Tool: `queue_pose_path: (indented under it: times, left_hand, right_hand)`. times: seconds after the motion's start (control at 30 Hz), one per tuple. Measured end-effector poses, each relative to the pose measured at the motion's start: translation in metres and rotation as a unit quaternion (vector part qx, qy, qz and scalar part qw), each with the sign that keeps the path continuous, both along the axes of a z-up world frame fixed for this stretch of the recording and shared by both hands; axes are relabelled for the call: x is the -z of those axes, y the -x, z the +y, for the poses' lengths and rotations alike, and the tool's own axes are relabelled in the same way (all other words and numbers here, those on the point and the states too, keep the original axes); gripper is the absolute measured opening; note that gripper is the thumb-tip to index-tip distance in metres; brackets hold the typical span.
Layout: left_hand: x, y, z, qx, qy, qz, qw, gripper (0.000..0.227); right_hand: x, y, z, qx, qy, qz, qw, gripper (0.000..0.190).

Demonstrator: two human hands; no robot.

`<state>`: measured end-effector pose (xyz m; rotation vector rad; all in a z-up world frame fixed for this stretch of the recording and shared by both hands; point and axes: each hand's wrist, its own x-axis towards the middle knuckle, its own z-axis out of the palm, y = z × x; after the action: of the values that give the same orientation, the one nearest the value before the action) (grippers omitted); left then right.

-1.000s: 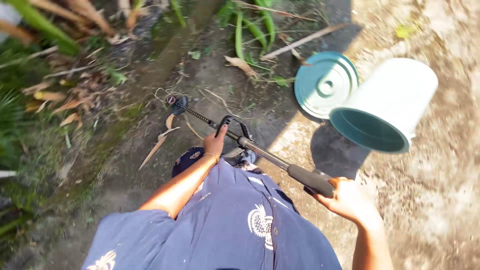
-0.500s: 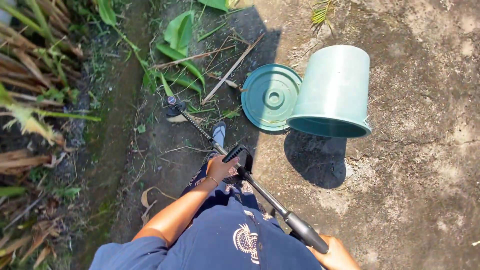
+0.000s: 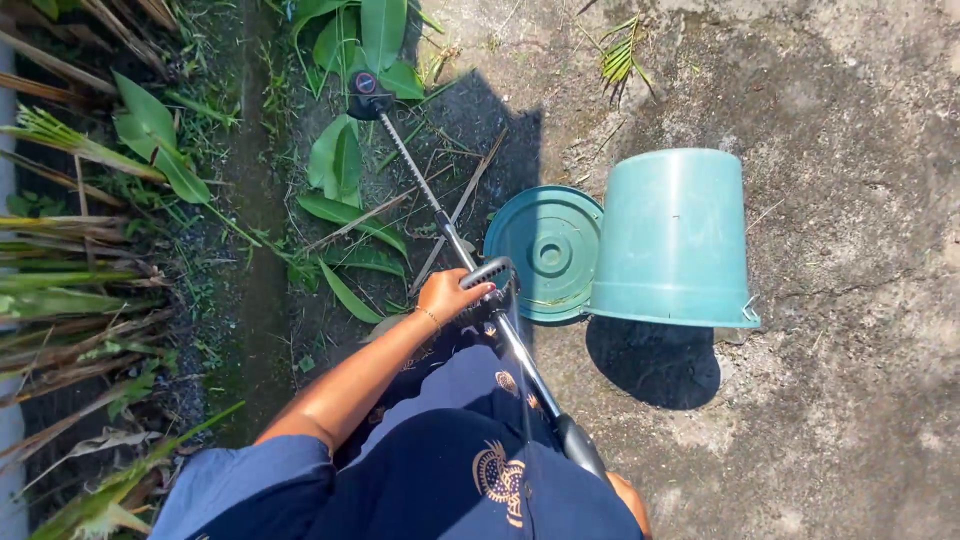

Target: Trimming weeds and grass around garden plants using a string trimmer.

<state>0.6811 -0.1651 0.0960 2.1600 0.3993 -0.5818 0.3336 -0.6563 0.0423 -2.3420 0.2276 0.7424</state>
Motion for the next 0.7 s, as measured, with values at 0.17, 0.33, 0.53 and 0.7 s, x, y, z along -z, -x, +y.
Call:
queue_pose_path:
  times: [0.17,0.33,0.53,0.7]
  left_hand:
    - [-0.005,-0.136,0.01,0.024,0.026,-0.006,0.999,0.053]
    - [0.007,-0.297,0.031,0.046,0.014,-0.048,0.998,0.057]
    - [-0.03,-0.485,0.072,0.006,-0.02,-0.043,0.999,0.059]
    - [-0.043,-0.581,0.088,-0.006,0.064,-0.084,0.994,0.051]
  right_hand:
    - [0.005,-0.115,0.024,0.027,-0.027,-0.003,0.999,0.041]
    - [0.043,-0.291,0.022,0.006,-0.145,-0.045,0.988,0.038]
    - [-0.08,-0.554,0.08,0.034,-0.034,0.081,0.996,0.036]
    - [-0.119,-0.701,0.035,-0.026,-0.07,0.043,0.996,0.037]
